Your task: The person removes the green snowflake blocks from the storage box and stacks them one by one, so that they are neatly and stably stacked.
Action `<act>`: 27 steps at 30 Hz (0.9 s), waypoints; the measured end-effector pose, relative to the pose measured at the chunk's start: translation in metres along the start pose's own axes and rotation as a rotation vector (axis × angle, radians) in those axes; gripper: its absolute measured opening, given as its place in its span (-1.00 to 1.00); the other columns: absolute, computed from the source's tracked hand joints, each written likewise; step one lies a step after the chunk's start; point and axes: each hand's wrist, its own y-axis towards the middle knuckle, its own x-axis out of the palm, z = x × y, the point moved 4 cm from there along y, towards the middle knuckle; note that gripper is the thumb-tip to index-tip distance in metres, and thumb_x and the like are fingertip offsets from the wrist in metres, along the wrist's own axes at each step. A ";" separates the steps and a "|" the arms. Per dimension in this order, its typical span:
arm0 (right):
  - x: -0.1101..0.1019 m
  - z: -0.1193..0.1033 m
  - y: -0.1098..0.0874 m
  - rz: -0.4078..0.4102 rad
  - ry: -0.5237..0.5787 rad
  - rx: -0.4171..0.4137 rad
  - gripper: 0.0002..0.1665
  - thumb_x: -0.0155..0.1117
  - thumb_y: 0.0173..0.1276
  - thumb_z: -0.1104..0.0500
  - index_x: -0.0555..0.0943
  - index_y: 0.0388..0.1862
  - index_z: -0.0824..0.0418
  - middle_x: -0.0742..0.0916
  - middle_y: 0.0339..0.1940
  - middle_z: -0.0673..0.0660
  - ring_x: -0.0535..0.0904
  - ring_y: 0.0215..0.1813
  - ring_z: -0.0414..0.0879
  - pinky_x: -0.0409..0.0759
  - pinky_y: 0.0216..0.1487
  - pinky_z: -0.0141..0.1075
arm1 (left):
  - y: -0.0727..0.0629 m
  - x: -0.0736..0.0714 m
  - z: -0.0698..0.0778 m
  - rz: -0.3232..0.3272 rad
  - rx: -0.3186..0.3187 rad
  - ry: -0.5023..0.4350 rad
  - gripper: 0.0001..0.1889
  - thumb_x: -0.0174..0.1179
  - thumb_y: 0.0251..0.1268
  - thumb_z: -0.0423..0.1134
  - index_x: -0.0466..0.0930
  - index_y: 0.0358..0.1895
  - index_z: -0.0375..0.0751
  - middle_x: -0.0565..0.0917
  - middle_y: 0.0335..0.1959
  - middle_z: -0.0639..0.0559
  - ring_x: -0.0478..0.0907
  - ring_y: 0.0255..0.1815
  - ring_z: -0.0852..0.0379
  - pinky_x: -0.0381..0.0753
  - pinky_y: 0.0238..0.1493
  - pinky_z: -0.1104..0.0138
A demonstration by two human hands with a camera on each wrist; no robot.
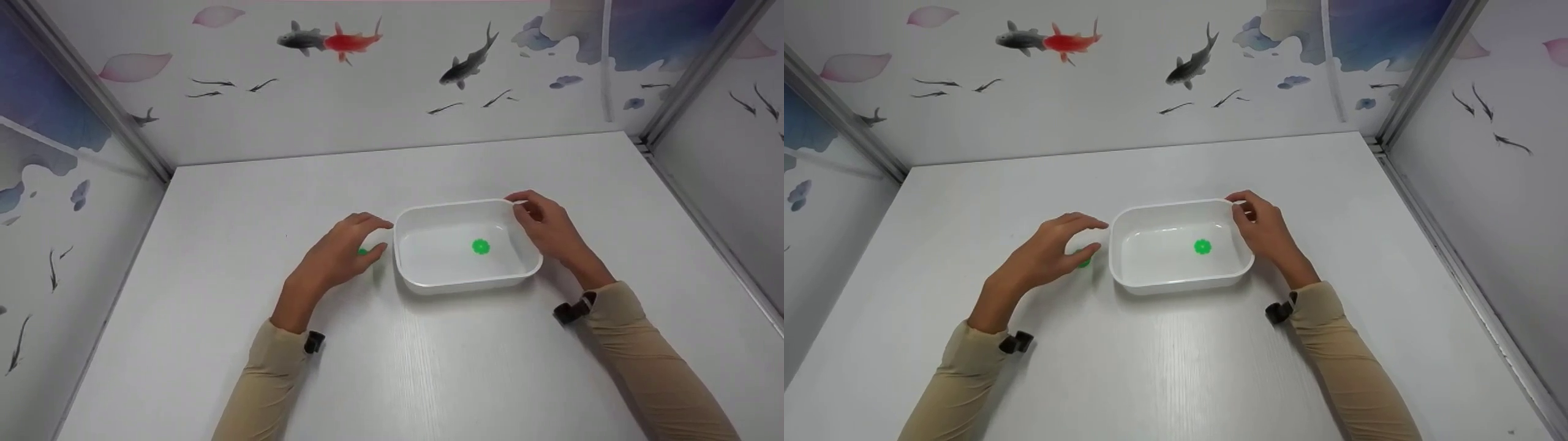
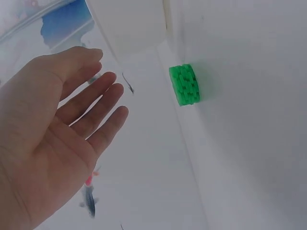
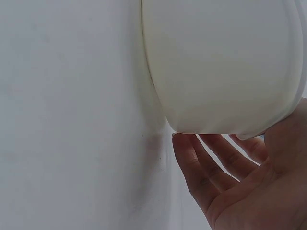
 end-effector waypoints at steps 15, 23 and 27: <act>0.000 -0.001 0.001 0.036 -0.010 -0.022 -0.54 0.12 0.75 -0.01 0.61 0.46 0.13 0.72 0.35 0.29 0.69 0.31 0.25 0.65 0.39 0.20 | 0.028 0.019 0.031 -0.035 0.067 -0.087 -0.61 0.27 0.61 -0.25 0.65 0.38 -0.23 0.74 0.29 -0.10 0.65 0.39 -0.05 0.65 0.44 0.14; -0.001 -0.003 0.001 0.047 -0.017 -0.031 -0.53 0.12 0.75 -0.01 0.63 0.45 0.15 0.74 0.31 0.28 0.70 0.30 0.24 0.66 0.38 0.20 | 0.051 0.043 0.050 -0.081 0.093 -0.142 -0.58 0.27 0.62 -0.20 0.61 0.42 -0.20 0.73 0.31 -0.07 0.64 0.37 0.04 0.64 0.45 0.20; -0.001 -0.005 0.001 0.047 -0.024 -0.030 -0.54 0.13 0.74 0.00 0.64 0.45 0.15 0.74 0.32 0.28 0.70 0.30 0.22 0.67 0.37 0.19 | 0.062 0.058 0.059 -0.126 0.088 -0.170 -0.58 0.26 0.63 -0.17 0.61 0.42 -0.17 0.74 0.29 -0.09 0.65 0.35 0.03 0.64 0.44 0.22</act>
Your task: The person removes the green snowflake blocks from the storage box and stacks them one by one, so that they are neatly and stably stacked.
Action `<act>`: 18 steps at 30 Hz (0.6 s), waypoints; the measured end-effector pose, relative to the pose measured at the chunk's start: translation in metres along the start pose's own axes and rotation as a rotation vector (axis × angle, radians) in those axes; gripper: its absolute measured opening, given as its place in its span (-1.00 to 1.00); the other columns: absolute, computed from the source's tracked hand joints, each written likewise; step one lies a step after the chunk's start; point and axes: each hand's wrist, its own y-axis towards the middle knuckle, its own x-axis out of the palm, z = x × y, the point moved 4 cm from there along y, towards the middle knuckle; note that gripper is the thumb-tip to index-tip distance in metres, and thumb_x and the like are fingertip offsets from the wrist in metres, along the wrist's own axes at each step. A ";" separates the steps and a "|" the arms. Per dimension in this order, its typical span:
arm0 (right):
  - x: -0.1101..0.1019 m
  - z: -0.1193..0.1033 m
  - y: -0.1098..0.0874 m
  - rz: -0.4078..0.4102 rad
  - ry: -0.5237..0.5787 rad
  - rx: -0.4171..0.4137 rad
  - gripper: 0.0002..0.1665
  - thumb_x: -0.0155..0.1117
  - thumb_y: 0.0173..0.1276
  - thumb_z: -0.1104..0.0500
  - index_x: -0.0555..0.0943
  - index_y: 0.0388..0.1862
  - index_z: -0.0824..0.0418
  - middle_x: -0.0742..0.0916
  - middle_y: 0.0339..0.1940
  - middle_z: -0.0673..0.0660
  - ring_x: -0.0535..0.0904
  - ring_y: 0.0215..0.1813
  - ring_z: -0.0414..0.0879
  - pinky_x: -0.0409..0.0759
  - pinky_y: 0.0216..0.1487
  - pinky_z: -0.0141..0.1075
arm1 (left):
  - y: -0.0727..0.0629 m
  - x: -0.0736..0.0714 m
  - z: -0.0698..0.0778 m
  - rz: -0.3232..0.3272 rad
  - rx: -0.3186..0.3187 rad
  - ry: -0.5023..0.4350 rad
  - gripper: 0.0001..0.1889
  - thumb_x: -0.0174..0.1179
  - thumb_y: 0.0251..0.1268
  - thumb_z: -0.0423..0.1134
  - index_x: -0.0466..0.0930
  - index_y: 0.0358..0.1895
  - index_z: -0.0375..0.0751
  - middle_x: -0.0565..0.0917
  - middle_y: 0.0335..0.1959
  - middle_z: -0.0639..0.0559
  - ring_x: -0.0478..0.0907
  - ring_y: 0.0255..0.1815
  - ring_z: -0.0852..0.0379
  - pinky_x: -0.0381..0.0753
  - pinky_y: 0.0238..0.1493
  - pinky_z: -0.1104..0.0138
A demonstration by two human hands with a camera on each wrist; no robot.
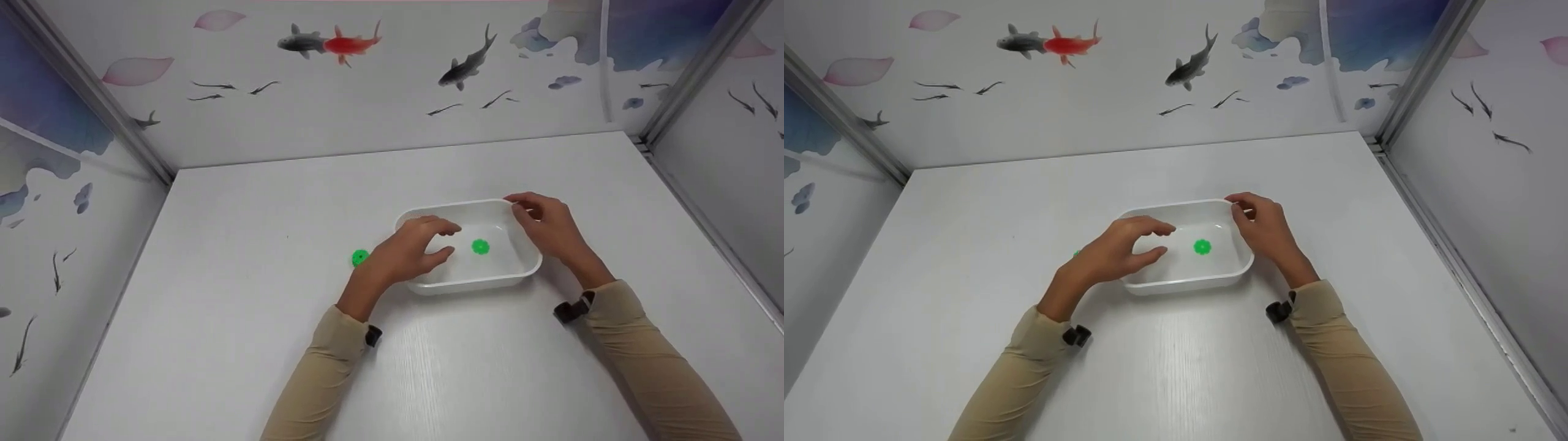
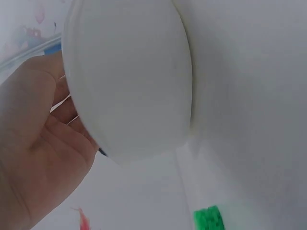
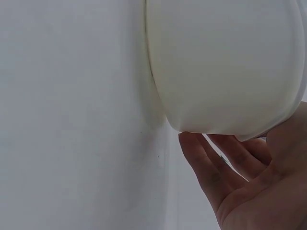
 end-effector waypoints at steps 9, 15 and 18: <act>0.000 0.000 0.001 0.010 -0.002 -0.020 -0.57 0.17 0.72 0.05 0.66 0.42 0.15 0.75 0.32 0.28 0.72 0.27 0.22 0.69 0.35 0.20 | 0.032 0.029 0.010 -0.067 0.012 -0.050 -0.58 0.28 0.61 -0.19 0.63 0.40 -0.23 0.75 0.28 -0.09 0.67 0.30 0.01 0.64 0.42 0.27; -0.001 -0.001 0.001 0.012 -0.007 -0.033 -0.59 0.18 0.72 0.06 0.68 0.39 0.13 0.78 0.28 0.25 0.73 0.26 0.17 0.72 0.32 0.06 | 0.053 0.048 0.015 -0.106 0.006 -0.037 -0.61 0.30 0.58 -0.24 0.67 0.36 -0.23 0.77 0.24 -0.08 0.69 0.26 0.03 0.63 0.38 0.33; -0.001 -0.001 0.002 0.007 -0.006 -0.046 -0.59 0.18 0.72 0.05 0.69 0.39 0.13 0.79 0.26 0.26 0.74 0.24 0.16 0.67 0.21 -0.30 | 0.060 0.054 0.015 -0.106 -0.011 -0.009 -0.62 0.31 0.55 -0.26 0.70 0.34 -0.22 0.77 0.25 -0.06 0.68 0.27 0.04 0.62 0.37 0.35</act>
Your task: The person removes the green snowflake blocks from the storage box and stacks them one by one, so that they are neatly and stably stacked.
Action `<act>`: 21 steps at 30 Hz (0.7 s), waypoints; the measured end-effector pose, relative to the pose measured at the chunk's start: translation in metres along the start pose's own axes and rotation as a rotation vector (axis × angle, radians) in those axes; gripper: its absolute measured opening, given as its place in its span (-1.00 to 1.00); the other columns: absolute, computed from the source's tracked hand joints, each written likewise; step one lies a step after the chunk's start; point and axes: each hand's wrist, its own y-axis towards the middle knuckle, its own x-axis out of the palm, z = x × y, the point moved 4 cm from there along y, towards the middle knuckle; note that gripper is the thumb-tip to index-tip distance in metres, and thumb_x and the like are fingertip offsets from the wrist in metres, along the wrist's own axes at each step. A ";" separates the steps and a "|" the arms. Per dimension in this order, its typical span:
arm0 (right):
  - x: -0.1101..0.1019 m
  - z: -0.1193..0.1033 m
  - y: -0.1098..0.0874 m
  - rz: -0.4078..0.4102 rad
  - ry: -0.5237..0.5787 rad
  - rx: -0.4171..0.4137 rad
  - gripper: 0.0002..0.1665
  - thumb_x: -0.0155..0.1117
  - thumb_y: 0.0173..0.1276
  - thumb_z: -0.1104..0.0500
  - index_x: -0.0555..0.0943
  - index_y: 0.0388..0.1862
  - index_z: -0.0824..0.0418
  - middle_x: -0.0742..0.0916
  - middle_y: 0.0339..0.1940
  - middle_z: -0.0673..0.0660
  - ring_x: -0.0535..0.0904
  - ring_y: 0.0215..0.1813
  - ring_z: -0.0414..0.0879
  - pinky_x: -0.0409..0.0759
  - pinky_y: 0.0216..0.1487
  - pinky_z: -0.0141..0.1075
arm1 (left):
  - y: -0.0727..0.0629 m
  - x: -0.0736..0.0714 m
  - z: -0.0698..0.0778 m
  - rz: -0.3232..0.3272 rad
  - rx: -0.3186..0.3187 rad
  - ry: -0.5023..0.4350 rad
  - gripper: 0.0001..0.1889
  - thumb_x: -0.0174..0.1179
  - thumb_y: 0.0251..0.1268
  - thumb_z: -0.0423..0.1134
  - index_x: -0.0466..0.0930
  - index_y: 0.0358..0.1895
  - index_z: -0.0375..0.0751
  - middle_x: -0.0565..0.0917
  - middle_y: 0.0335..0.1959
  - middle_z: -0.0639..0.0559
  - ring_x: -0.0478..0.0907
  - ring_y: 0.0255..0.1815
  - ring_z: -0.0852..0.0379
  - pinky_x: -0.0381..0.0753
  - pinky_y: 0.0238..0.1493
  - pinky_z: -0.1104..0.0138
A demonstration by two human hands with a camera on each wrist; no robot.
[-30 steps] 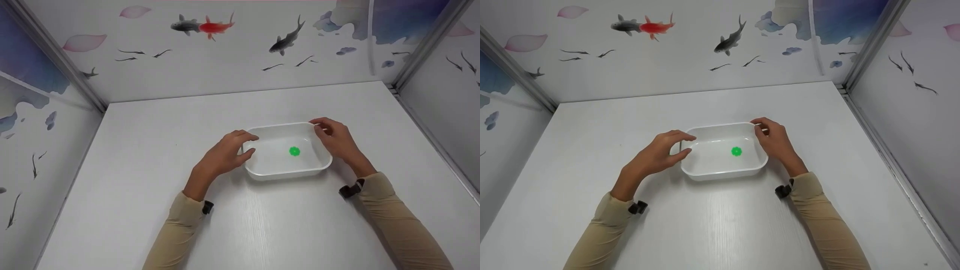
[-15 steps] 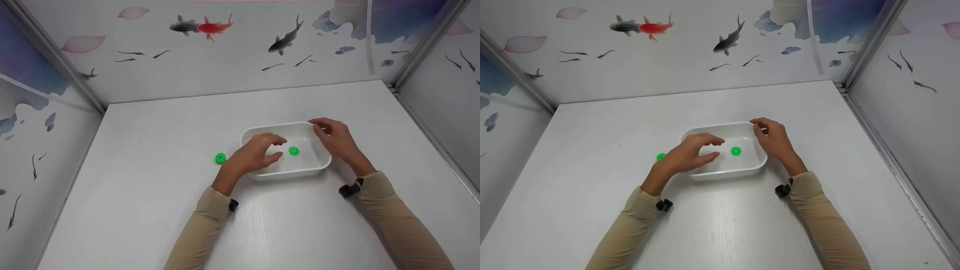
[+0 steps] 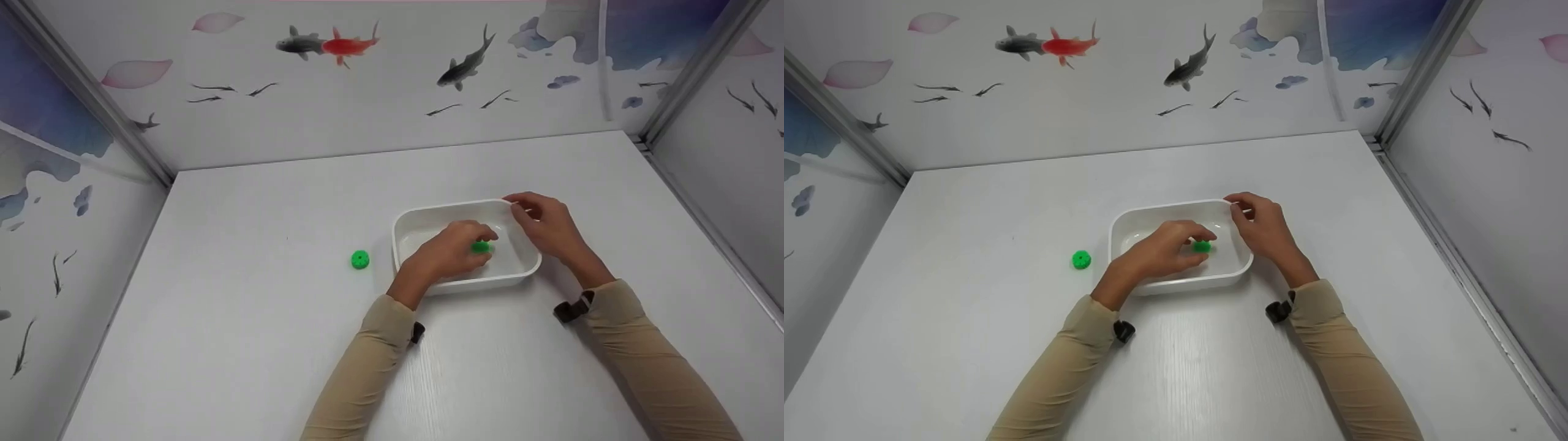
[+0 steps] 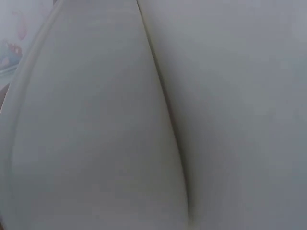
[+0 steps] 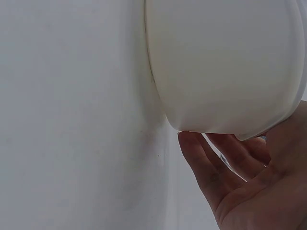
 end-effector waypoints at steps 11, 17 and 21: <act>0.000 0.004 -0.001 0.002 -0.015 0.035 -0.56 0.16 0.73 0.04 0.65 0.44 0.15 0.76 0.32 0.27 0.71 0.25 0.17 0.70 0.31 0.06 | 0.005 0.006 -0.002 -0.004 -0.116 0.100 -0.61 0.31 0.54 -0.25 0.71 0.36 -0.11 0.69 0.28 -0.01 0.58 0.34 0.11 0.57 0.44 0.36; 0.001 0.004 -0.001 0.000 0.002 0.029 -0.56 0.16 0.73 0.00 0.66 0.42 0.13 0.78 0.27 0.28 0.74 0.23 0.17 0.67 0.18 -0.24 | 0.005 0.006 -0.003 -0.002 -0.082 0.100 -0.67 0.32 0.52 -0.33 0.76 0.27 -0.17 0.73 0.17 -0.04 0.60 0.21 0.11 0.62 0.30 0.39; 0.000 0.002 -0.002 -0.003 0.023 0.020 -0.57 0.18 0.72 0.00 0.67 0.41 0.12 0.78 0.26 0.27 0.74 0.24 0.17 0.59 0.12 -0.40 | 0.005 0.005 -0.004 0.004 -0.074 0.118 -0.70 0.33 0.51 -0.33 0.77 0.22 -0.20 0.73 0.14 -0.05 0.62 0.19 0.10 0.63 0.30 0.36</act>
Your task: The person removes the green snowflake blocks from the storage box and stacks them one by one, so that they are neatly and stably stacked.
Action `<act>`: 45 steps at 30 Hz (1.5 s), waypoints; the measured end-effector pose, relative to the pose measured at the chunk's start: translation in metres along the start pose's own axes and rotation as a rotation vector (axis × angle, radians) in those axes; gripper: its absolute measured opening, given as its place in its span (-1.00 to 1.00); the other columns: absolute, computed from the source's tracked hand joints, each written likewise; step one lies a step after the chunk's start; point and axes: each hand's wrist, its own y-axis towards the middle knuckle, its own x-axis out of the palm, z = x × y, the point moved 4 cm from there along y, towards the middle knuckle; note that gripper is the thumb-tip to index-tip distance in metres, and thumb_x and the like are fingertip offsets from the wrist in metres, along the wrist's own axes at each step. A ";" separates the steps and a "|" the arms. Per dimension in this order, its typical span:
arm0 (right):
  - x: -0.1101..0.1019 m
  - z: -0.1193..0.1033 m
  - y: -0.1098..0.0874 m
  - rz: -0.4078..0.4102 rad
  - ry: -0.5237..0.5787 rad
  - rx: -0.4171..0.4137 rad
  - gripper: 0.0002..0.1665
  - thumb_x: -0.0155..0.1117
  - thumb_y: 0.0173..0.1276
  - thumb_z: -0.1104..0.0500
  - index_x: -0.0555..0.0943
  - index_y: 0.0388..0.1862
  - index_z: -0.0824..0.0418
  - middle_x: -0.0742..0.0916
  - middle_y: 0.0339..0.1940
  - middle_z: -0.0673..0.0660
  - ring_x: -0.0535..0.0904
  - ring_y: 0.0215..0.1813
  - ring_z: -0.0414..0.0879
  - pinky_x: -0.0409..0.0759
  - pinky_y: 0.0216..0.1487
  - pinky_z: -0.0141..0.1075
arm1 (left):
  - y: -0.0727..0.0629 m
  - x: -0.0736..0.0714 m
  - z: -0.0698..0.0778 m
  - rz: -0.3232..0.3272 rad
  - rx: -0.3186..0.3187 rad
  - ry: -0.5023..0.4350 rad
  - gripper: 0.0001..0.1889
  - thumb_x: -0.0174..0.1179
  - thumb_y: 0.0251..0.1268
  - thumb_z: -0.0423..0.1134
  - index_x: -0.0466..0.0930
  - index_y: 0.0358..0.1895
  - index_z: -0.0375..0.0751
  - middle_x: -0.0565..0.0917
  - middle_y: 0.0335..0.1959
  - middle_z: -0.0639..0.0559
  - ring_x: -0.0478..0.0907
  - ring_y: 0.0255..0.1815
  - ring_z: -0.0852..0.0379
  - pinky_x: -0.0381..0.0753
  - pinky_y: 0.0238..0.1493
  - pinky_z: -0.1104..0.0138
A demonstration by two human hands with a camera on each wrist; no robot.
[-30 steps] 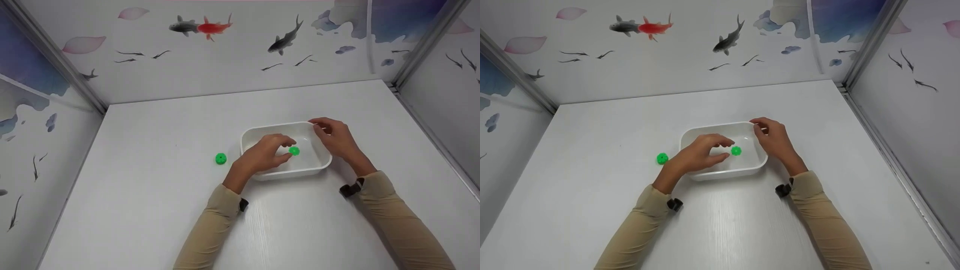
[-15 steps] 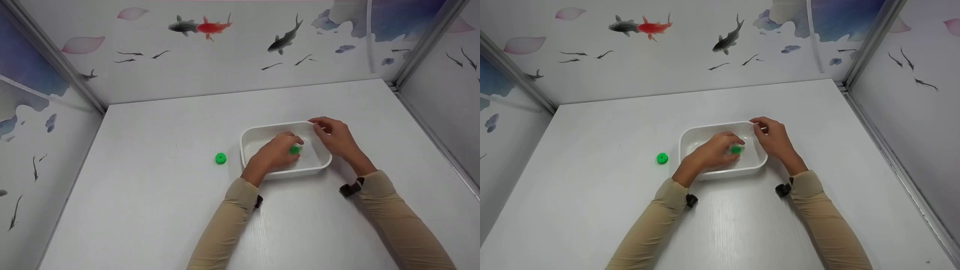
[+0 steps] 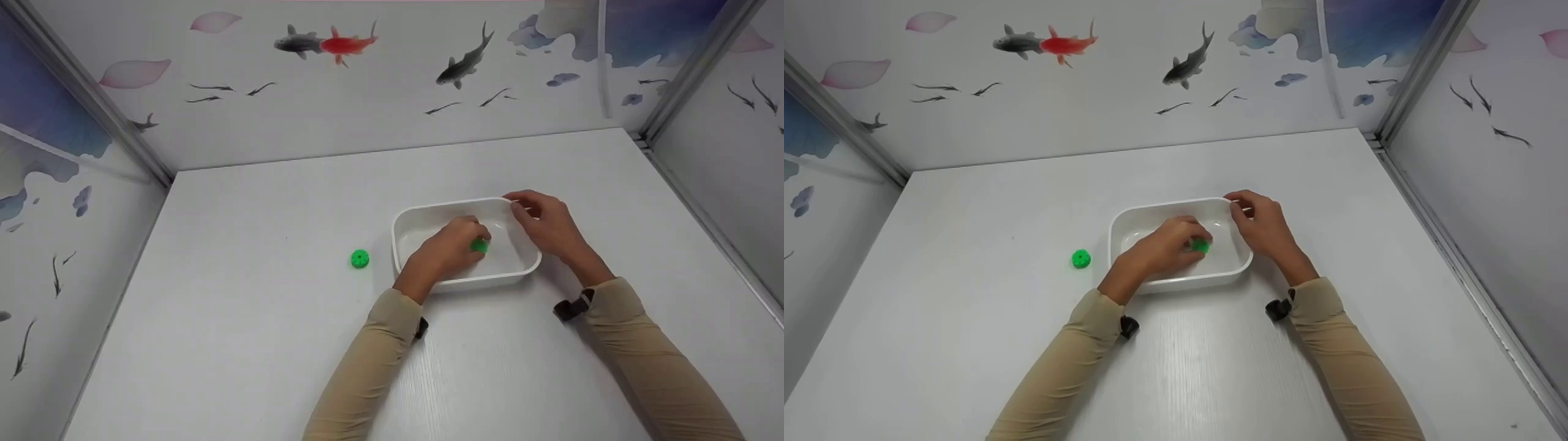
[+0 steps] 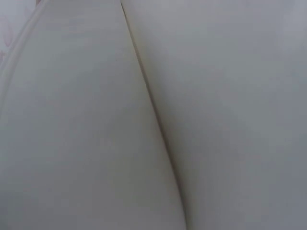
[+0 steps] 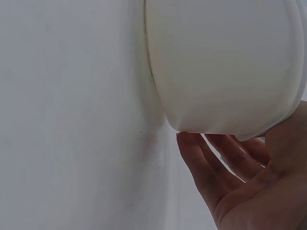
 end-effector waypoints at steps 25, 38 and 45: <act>0.001 0.000 0.001 -0.007 -0.003 -0.007 -0.57 0.18 0.72 0.04 0.65 0.42 0.16 0.77 0.28 0.28 0.72 0.29 0.19 0.66 0.33 0.11 | -0.006 -0.007 0.004 0.032 -0.004 0.056 -0.67 0.40 0.41 -0.25 0.78 0.20 -0.14 0.69 0.08 -0.03 0.58 -0.02 0.13 0.66 0.01 0.41; 0.000 -0.001 -0.001 -0.022 -0.007 0.030 -0.53 0.14 0.74 0.00 0.62 0.45 0.16 0.74 0.33 0.31 0.69 0.31 0.23 0.67 0.36 0.17 | -0.028 -0.023 0.003 0.138 0.077 0.026 -0.69 0.33 0.50 -0.21 0.76 0.21 -0.16 0.76 0.08 -0.02 0.64 -0.03 0.14 0.70 0.06 0.48; 0.000 -0.001 0.000 -0.021 -0.020 0.037 -0.53 0.13 0.74 -0.02 0.63 0.46 0.12 0.75 0.31 0.28 0.71 0.28 0.19 0.70 0.28 -0.01 | -0.043 -0.035 0.001 0.193 0.122 0.004 -0.69 0.32 0.50 -0.26 0.72 0.22 -0.19 0.80 0.03 -0.02 0.69 -0.06 0.14 0.73 0.09 0.45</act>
